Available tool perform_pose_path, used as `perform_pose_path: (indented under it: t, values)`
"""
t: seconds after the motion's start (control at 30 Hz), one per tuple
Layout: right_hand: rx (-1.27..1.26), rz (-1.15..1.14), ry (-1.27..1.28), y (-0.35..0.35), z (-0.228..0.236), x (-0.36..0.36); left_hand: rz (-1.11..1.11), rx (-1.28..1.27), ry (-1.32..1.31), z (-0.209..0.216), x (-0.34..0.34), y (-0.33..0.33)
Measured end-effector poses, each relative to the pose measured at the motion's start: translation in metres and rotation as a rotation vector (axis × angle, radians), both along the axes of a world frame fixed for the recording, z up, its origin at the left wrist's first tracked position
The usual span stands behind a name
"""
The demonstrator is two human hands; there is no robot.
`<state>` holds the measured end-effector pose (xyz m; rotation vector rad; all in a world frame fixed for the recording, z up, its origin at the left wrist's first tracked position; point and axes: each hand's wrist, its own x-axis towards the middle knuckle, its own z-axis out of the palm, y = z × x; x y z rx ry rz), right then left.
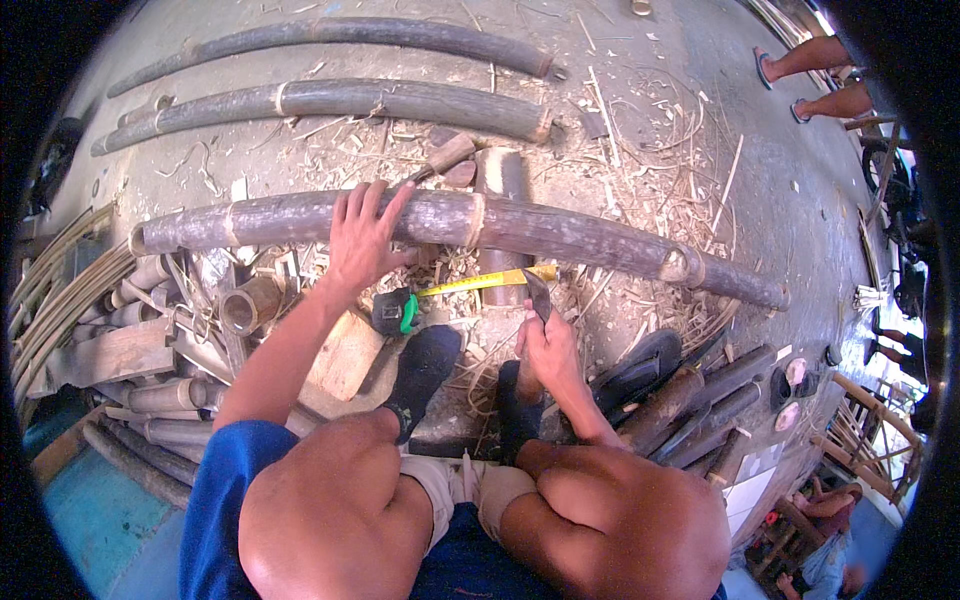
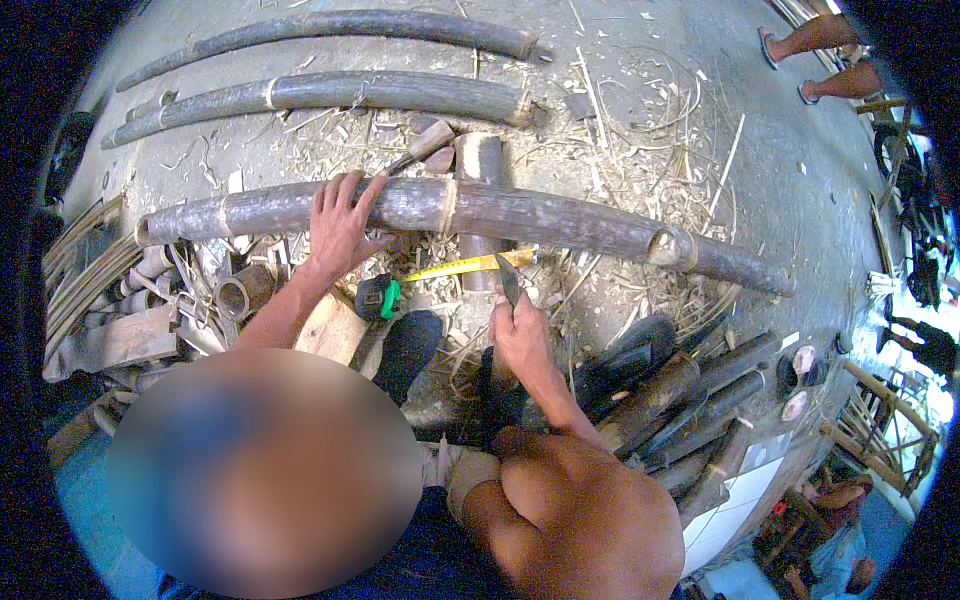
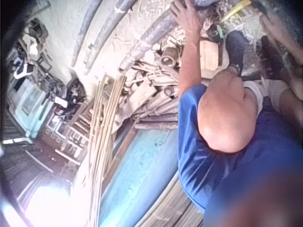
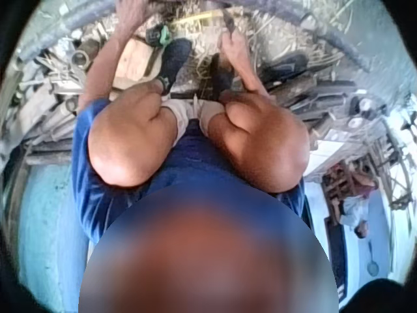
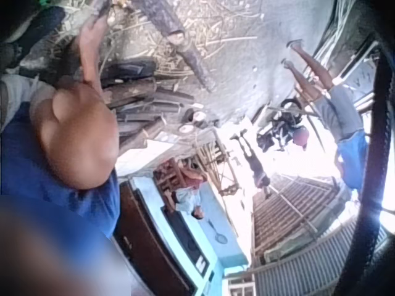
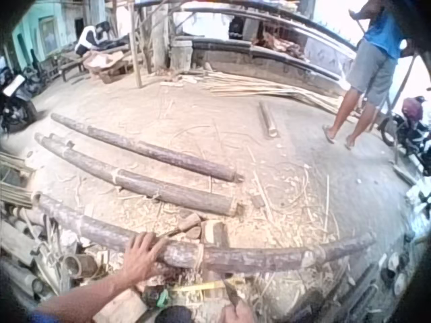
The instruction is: The person sits on the floor and repeatedly taps a bamboo segment with a wooden mallet, then measures the bamboo with a tape measure and marks it. The person then uses a hand saw to cut the bamboo at the marked location.
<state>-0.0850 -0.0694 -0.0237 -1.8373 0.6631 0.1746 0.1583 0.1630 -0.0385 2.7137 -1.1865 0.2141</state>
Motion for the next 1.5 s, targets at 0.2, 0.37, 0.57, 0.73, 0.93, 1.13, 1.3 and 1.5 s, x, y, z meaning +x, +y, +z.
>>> perform_pose_path:
  t: [0.2,0.37,0.57,0.73,0.93,1.13,1.3,1.5]
  values:
    - [-0.094,-0.012,-0.045,-0.004,-0.005,-0.012,-0.14,0.228,0.285,0.015,0.041,-0.014]
    - [-0.099,-0.027,0.031,-0.009,-0.006,-0.011,-0.141,0.242,0.328,0.012,0.027,-0.048]
    - [-0.159,0.045,-0.013,-0.012,0.002,0.007,-0.13,0.281,0.376,0.021,0.014,-0.079]
    - [-0.164,0.039,-0.028,-0.006,0.004,0.035,-0.018,0.251,0.483,0.03,0.014,-0.091]
    - [-0.339,0.152,-0.138,-0.001,0.004,0.063,0.074,0.32,0.552,0.028,0.015,-0.098]
    - [-0.313,0.113,-0.129,0.005,0.007,0.076,0.112,0.318,0.58,0.025,0.016,-0.099]
    - [-0.316,0.104,-0.147,0.008,0.006,0.08,0.142,0.292,0.617,0.023,0.017,-0.101]
    - [-0.432,0.147,-0.137,0.013,0.0,0.086,0.156,0.291,0.622,0.019,0.018,-0.101]
